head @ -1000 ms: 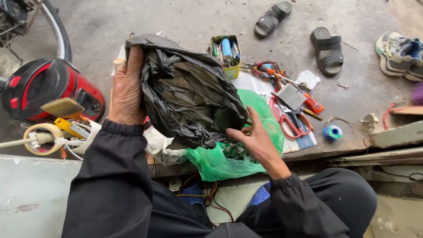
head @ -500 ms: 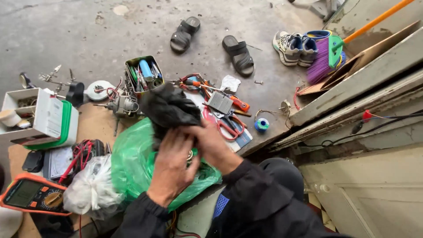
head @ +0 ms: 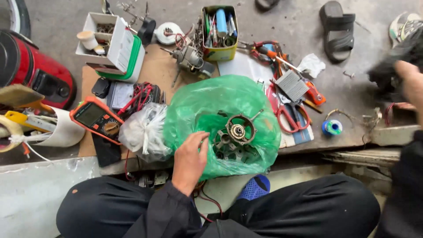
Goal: A person is sitting on the floor disassembling a motor and sorting through bags of various electronic and mechanical components.
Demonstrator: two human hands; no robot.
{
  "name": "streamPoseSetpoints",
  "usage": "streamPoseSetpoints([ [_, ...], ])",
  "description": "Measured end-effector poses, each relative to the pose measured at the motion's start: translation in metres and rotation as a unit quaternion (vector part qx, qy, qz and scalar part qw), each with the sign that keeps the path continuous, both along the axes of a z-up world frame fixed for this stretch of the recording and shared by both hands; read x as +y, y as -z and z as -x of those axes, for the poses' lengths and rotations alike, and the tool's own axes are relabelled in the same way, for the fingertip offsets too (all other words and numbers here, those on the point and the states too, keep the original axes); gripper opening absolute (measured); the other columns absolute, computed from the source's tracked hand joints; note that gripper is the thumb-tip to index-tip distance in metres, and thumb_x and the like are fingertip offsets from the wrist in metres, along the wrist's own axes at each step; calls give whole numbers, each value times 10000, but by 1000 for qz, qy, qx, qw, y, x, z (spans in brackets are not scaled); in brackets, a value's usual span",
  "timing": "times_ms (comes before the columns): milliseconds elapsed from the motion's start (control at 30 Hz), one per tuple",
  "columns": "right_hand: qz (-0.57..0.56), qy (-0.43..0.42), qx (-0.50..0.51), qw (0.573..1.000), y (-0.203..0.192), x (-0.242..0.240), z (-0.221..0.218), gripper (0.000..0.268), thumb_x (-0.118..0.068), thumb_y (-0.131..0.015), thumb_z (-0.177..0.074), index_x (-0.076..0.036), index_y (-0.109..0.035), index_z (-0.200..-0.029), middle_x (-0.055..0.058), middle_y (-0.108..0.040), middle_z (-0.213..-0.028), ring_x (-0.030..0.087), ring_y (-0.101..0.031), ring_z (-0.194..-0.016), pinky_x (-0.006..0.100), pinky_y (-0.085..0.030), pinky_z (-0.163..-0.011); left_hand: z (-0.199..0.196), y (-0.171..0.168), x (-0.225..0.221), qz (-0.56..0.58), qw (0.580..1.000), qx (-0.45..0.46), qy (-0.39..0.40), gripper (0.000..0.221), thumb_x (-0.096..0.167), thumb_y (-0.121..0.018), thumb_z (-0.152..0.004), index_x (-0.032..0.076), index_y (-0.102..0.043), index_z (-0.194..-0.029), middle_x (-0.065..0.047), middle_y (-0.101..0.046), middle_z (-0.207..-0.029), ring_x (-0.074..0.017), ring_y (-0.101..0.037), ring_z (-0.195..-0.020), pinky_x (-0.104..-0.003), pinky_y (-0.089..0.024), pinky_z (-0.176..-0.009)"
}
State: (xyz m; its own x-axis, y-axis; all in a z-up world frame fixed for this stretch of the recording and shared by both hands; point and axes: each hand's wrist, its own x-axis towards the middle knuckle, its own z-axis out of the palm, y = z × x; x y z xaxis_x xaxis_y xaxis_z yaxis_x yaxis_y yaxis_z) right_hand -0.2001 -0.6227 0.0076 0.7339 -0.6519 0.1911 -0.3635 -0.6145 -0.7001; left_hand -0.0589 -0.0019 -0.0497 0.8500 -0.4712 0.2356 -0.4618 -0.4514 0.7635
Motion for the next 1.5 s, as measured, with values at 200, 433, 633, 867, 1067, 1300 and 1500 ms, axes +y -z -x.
streamPoseSetpoints([
  [200,-86,-93,95,987,-14,303,-49,301,-108,-742,-1029,-74,-782,-1326,5,-771,-1068,141,-632,-876,288,-517,-799,-17,74,-45,-148,981,90,84,798,309,-821,-866,34,-546,-1563,-151,-652,-1512,-359,-650,-1326,-448,-540,-1054],
  [433,364,-296,267,842,104,323,-66,577,-177,-634,-873,-231,-574,-1444,54,-718,-1254,276,-649,-1341,516,-440,-1179,-12,72,-47,-227,944,187,148,934,740,-766,-847,115,-600,-1521,-196,-707,-1383,-449,-673,-1332,-567,-512,-1158],
  [633,233,-258,213,913,65,324,-49,153,-386,-697,-999,-255,-736,-1069,0,-718,-1128,291,-707,-1184,465,-564,-978,-8,53,-31,-219,943,214,131,977,761,-795,-788,103,-591,-1481,-210,-682,-1389,-425,-645,-1371,-558,-491,-1150],
  [867,207,-273,164,925,61,394,-50,757,-230,-769,-859,-248,-560,-1586,129,-600,-1527,380,-565,-1477,573,-525,-1101,-63,84,-36,-101,962,228,110,677,362,-627,-979,78,-540,-1588,-274,-609,-1547,-455,-536,-1513,-577,-427,-1258],
  [1067,202,-244,137,939,97,384,-68,300,-282,-781,-990,-240,-700,-1275,-20,-718,-1278,228,-617,-1434,436,-565,-1086,-126,159,-59,-166,955,194,151,683,221,-469,-1005,57,-488,-1668,-301,-567,-1606,-464,-503,-1553,-582,-383,-1295],
  [1300,-32,-6,-124,992,-22,382,-53,235,-198,-897,-1017,-132,-800,-1221,101,-806,-1113,233,-792,-1099,362,-662,-938,-169,155,-109,-206,945,178,179,477,228,-520,-1008,6,-633,-1416,-287,-670,-1361,-467,-594,-1343,-608,-431,-1138],
  [1500,-474,-52,-172,862,-13,382,-63,327,-139,-691,-982,23,-728,-1264,243,-802,-1067,317,-826,-862,473,-712,-749,-194,147,-156,-126,962,158,183,493,334,-636,-903,-139,-768,-866,-342,-744,-857,-462,-737,-835,-591,-537,-730],
])
